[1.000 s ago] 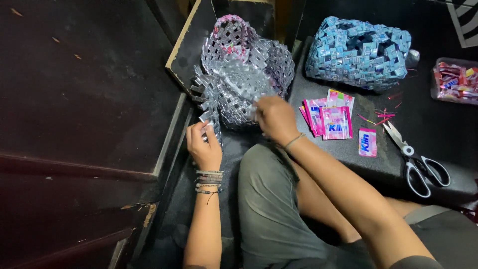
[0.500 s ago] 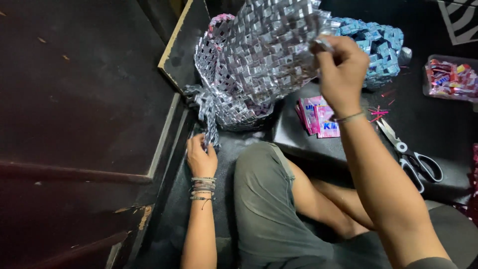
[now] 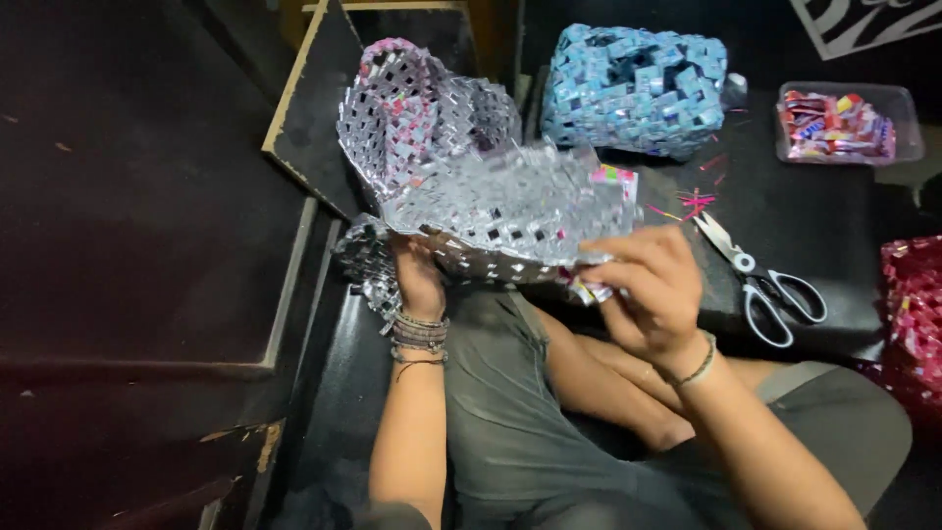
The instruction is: Cutting small detergent packets with scissors and placing them into woven baskets made of recycled materials.
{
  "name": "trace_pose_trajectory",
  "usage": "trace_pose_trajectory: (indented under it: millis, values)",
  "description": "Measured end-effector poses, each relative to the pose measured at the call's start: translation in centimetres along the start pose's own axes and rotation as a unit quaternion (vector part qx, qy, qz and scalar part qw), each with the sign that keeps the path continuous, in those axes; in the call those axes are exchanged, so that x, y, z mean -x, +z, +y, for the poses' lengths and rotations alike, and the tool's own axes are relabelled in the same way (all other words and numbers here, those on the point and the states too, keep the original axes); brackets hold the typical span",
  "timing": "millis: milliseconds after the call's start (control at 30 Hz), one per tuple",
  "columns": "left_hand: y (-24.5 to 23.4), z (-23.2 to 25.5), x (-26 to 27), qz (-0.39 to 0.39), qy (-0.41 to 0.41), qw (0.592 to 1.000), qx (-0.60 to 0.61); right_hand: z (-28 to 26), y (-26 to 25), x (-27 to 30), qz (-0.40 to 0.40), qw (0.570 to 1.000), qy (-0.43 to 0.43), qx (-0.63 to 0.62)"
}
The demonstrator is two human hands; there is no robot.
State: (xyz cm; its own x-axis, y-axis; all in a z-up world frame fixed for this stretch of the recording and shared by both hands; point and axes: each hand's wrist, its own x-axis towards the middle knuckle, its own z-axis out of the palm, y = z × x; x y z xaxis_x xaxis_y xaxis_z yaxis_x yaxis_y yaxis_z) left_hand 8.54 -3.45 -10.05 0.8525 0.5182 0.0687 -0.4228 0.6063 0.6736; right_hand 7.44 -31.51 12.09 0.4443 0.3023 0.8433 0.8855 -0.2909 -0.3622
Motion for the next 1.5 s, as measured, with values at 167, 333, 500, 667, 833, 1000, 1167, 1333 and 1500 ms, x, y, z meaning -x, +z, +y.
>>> trace_pose_trajectory:
  millis: [167, 333, 500, 667, 833, 1000, 1167, 1333, 1500]
  values:
    - [5.3, 1.3, 1.5, 0.008, 0.168, 0.940, -0.298, -0.3, -1.3, 3.2, 0.106, 0.963, 0.174, -0.178]
    - [9.7, 3.8, 2.0, -0.069, 0.103, 0.982, -0.141, 1.3, -2.3, 2.4, 0.378, 0.704, 0.482, -0.360]
    - [12.2, 4.4, 3.4, -0.102, 0.028, 0.990, -0.093, 6.8, 2.9, 5.8, 0.321, 0.691, 0.493, -0.419]
    - [13.3, 3.5, 3.8, -0.175, 0.185, 0.921, -0.295, 3.9, 6.9, 6.4, 0.295, 0.736, 0.464, -0.394]
    - [14.1, 3.9, 5.2, -0.180, 0.132, 0.931, -0.288, 1.8, 5.5, 4.1, 0.316, 0.749, 0.435, -0.388]
    - [11.3, 2.2, 4.9, -0.143, 0.080, 0.954, -0.253, 4.5, 5.0, 6.4, 0.340, 0.773, 0.433, -0.315]
    - [14.4, 3.3, 6.5, -0.143, 0.093, 0.963, -0.209, 1.7, 2.5, 3.5, 0.328, 0.789, 0.436, -0.283]
    - [21.5, 0.7, 9.1, -0.122, 0.020, 0.980, -0.156, 2.6, -5.9, 1.3, 0.276, 0.857, 0.436, 0.000]
    - [30.1, -6.2, 8.8, -0.279, -0.068, 0.921, -0.263, 10.3, -15.8, 5.7, 0.345, 0.822, 0.453, 0.000]
